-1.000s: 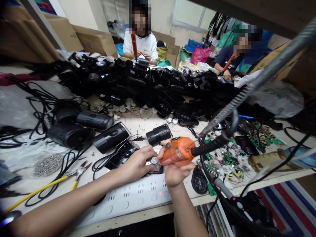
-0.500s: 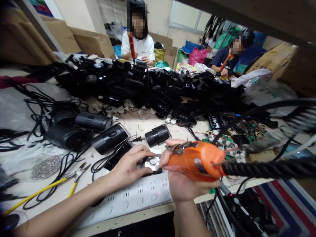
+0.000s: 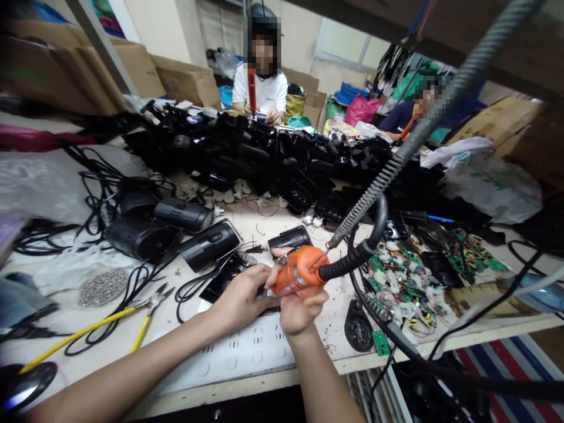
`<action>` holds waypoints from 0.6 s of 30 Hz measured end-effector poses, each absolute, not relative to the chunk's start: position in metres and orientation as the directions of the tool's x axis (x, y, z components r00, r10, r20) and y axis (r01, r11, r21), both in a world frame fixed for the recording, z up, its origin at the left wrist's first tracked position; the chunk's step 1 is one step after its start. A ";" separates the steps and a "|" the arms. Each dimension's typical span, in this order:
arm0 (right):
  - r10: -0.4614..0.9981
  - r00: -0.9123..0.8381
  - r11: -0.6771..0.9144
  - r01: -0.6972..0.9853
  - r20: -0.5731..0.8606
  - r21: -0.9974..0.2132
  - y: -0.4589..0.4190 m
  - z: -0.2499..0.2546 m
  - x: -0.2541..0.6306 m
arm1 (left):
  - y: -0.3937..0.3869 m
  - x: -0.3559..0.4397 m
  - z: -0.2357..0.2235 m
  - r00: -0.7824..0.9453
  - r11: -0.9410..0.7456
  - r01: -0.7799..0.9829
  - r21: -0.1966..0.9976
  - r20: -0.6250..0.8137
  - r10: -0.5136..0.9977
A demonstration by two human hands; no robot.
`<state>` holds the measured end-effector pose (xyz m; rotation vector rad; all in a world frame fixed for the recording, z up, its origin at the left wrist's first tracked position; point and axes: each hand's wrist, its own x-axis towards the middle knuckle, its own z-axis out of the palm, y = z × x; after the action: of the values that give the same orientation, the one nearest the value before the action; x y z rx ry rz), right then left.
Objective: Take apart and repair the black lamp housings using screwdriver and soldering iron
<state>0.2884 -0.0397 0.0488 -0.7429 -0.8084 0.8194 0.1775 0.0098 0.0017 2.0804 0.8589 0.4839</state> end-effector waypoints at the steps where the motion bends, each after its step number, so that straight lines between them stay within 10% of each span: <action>1: 0.848 0.428 0.469 -0.328 0.313 -0.820 -0.040 0.049 0.289 | 0.010 0.178 0.002 0.693 -0.434 0.406 0.805 0.038 0.720; 18: 0.886 0.367 0.398 -0.293 0.282 -0.870 -0.031 0.044 0.286 | 0.012 0.178 -0.004 0.670 -0.428 0.434 0.792 0.034 0.742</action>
<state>0.2861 -0.0314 0.0437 -0.8246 -0.8687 0.8791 0.1781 0.0115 -0.0038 2.0835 0.9049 0.4897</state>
